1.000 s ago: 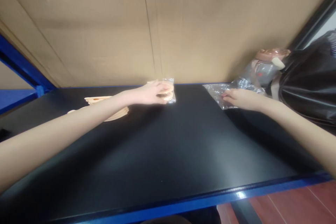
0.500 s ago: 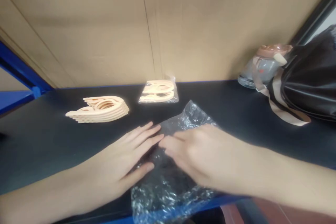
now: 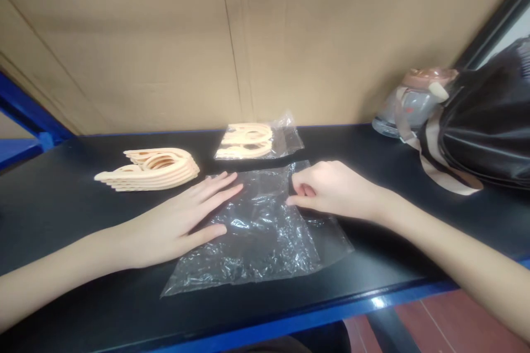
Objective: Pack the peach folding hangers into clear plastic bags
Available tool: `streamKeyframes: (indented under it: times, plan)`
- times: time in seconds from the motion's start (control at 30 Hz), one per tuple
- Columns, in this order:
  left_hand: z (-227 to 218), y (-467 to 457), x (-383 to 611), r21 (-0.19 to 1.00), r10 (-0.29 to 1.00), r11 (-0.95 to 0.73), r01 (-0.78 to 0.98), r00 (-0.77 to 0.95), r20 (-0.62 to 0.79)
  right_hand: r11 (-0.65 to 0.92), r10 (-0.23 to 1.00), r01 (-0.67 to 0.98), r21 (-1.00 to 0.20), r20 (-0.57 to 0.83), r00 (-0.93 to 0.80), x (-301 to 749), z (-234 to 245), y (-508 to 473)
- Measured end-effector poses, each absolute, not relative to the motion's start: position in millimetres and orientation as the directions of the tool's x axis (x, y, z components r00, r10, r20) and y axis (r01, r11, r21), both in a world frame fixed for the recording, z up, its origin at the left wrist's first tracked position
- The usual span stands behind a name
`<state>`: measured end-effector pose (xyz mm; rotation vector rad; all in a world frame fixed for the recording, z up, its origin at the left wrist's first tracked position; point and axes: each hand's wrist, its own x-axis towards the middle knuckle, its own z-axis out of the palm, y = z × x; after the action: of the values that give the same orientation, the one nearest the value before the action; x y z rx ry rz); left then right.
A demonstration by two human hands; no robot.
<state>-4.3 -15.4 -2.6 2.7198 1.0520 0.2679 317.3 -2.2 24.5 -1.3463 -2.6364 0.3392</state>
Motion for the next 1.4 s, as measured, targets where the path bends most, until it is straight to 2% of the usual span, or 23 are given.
streamKeyframes:
  times: [0.17, 0.23, 0.33, 0.47, 0.5, 0.53, 0.63, 0.67, 0.8, 0.87, 0.97, 1.1, 1.2, 1.4]
  plan:
    - [6, -12, -4, 0.248, 0.666, -0.712, 0.657, 0.744, -0.055, 0.652, 0.706, 0.606, -0.456, 0.073, -0.705, 314, 22, -4]
    - [7, -12, -4, 0.242, 0.657, -0.722, 0.648, 0.752, -0.054, 0.664, 0.689, 0.594, -0.454, 0.06, -0.723, 313, 19, -6]
    - [4, -15, -4, 0.225, 0.672, -0.716, 0.662, 0.74, -0.04, 0.673, 0.652, 0.597, -0.437, -0.031, -0.758, 311, 14, -12]
    - [0, -24, -5, 0.198, 0.733, -0.677, 0.708, 0.673, 0.098, 0.657, 0.612, 0.61, -0.442, -0.158, -0.775, 306, 14, -19]
    - [1, -26, -6, 0.203, 0.749, -0.66, 0.724, 0.656, 0.095, 0.65, 0.612, 0.618, -0.442, -0.178, -0.771, 306, 15, -20]
    - [4, -28, -7, 0.212, 0.765, -0.637, 0.741, 0.642, 0.053, 0.644, 0.611, 0.625, -0.441, -0.196, -0.767, 306, 16, -21]
    - [13, -28, -12, 0.246, 0.771, -0.562, 0.79, 0.608, -0.189, 0.636, 0.607, 0.643, -0.426, -0.239, -0.758, 308, 20, -21]
    - [15, -27, -15, 0.251, 0.764, -0.556, 0.792, 0.607, -0.221, 0.636, 0.606, 0.648, -0.42, -0.248, -0.756, 308, 21, -21]
    - [8, -19, -28, 0.242, 0.727, -0.627, 0.741, 0.668, -0.162, 0.641, 0.601, 0.654, -0.4, -0.268, -0.753, 310, 23, -21]
    - [2, -17, -30, 0.244, 0.706, -0.654, 0.716, 0.693, -0.144, 0.655, 0.605, 0.644, -0.396, -0.236, -0.76, 309, 20, -21]
    - [1, -21, -24, 0.253, 0.71, -0.665, 0.703, 0.7, -0.081, 0.717, 0.606, 0.584, -0.382, -0.074, -0.792, 306, 9, -17]
    - [6, -27, -14, 0.24, 0.714, -0.675, 0.697, 0.699, -0.022, 0.836, 0.51, 0.455, -0.307, 0.126, -0.851, 299, -6, -9]
    - [4, -24, -11, 0.273, 0.691, -0.689, 0.671, 0.722, -0.033, 0.868, 0.459, 0.406, -0.285, 0.153, -0.875, 295, -9, -8]
    - [-9, -23, -7, 0.312, 0.801, -0.589, 0.746, 0.59, 0.102, 0.878, 0.451, 0.41, -0.248, 0.14, -0.882, 294, -5, -13]
